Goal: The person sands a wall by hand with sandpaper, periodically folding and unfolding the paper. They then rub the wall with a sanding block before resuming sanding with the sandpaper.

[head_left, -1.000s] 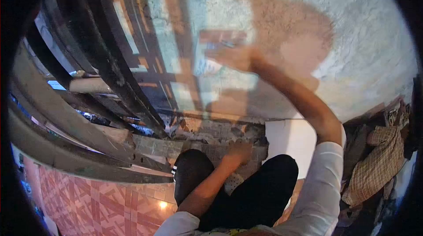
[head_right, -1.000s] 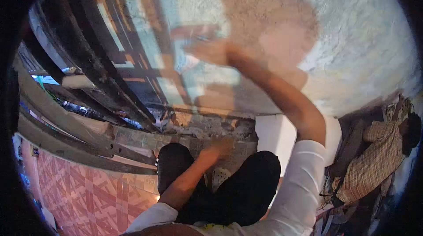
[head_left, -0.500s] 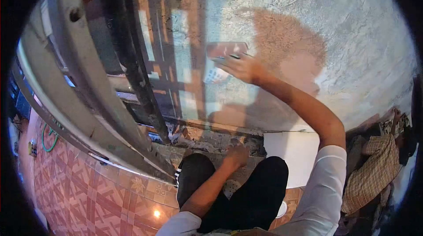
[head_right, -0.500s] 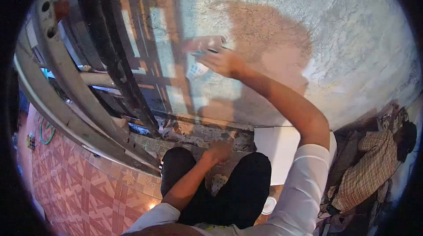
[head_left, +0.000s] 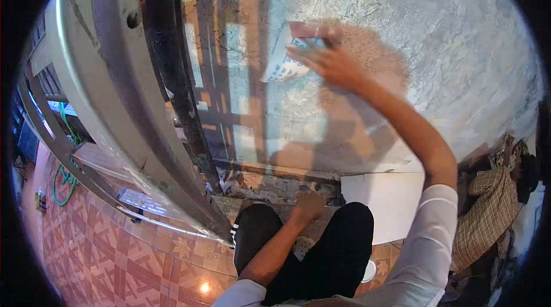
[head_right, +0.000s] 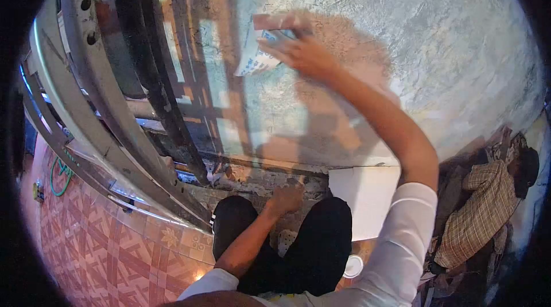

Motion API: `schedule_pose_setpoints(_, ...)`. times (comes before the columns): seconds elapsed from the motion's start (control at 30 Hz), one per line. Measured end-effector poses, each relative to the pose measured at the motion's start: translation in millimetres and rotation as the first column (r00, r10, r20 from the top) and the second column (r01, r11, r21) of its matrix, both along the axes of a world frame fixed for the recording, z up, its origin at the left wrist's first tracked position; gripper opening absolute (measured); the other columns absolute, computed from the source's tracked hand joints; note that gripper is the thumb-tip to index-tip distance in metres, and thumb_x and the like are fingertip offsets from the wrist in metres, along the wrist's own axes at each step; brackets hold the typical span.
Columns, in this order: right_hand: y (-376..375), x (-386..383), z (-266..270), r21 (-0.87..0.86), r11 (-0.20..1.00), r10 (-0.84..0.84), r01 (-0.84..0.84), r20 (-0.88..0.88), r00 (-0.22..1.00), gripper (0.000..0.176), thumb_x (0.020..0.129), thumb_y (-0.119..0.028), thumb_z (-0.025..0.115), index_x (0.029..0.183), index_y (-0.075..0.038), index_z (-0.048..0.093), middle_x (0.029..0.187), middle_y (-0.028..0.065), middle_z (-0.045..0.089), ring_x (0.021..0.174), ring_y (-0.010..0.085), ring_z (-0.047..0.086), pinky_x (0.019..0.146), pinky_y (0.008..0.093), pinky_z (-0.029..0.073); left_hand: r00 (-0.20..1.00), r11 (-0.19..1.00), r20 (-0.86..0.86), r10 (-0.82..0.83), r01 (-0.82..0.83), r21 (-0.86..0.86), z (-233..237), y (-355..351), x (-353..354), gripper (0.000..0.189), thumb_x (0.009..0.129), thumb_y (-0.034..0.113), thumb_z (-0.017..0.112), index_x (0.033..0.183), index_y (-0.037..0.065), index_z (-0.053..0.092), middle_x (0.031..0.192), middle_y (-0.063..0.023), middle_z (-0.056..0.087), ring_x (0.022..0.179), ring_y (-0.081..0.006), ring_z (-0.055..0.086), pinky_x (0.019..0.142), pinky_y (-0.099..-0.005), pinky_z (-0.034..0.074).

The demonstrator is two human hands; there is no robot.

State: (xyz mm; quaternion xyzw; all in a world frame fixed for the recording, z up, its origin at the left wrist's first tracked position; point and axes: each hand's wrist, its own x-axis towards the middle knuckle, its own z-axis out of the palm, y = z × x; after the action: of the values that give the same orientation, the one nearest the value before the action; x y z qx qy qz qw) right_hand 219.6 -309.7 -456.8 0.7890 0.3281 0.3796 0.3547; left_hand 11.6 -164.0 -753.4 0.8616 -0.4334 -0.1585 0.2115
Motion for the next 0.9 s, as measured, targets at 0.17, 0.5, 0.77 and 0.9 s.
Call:
schedule_pose_setpoints(0.17,30.5,-31.1,70.1,0.424,0.885,0.092,-0.194,0.250,0.964,0.061,0.084,-0.005,0.059,0.141,-0.023,0.045,0.149,-0.0058,0.040,0.142,0.0229,0.030,0.119,0.0555,0.015,0.984,0.947,-0.153,-0.092,0.135,0.293,36.9,0.6,13.9,0.040,0.092,0.021,0.047,0.131,0.009,0.050,0.125,-0.0157,0.061,0.112,-0.0392,0.060,0.091,-0.0617,0.041)
schedule_pose_setpoints(0.5,24.6,-20.2,81.7,0.264,0.962,0.005,-0.076,0.260,0.966,0.055,0.085,-0.002,0.052,0.137,-0.020,0.051,0.145,-0.0017,0.046,0.139,0.0277,0.036,0.112,0.0498,0.032,0.985,0.981,-0.174,-0.020,0.053,0.187,37.4,4.8,9.5,0.038,0.090,0.017,0.048,0.127,0.006,0.052,0.122,-0.0189,0.062,0.113,-0.0376,0.059,0.092,-0.0622,0.040)
schedule_pose_setpoints(0.77,6.2,-4.6,16.5,0.114,0.983,0.154,-0.141,-0.118,0.981,0.052,0.081,0.001,0.055,0.131,-0.014,0.055,0.146,0.0036,0.046,0.133,0.0263,0.044,0.111,0.0503,0.032,0.983,0.923,-0.181,-0.019,0.087,0.375,46.4,4.2,10.2,0.040,0.089,0.019,0.050,0.127,0.004,0.051,0.127,-0.0204,0.058,0.115,-0.0369,0.058,0.096,-0.0651,0.037)
schedule_pose_setpoints(0.9,34.1,-11.4,23.4,0.413,0.909,-0.156,0.049,0.229,0.961,0.052,0.085,0.002,0.051,0.133,-0.017,0.053,0.120,0.0102,0.063,0.111,0.0244,0.060,0.104,0.0467,0.040,0.983,0.989,-0.173,-0.057,0.079,0.123,43.3,2.5,5.7,0.041,0.088,0.020,0.053,0.125,0.003,0.051,0.123,-0.0193,0.061,0.110,-0.0378,0.061,0.094,-0.0656,0.036)
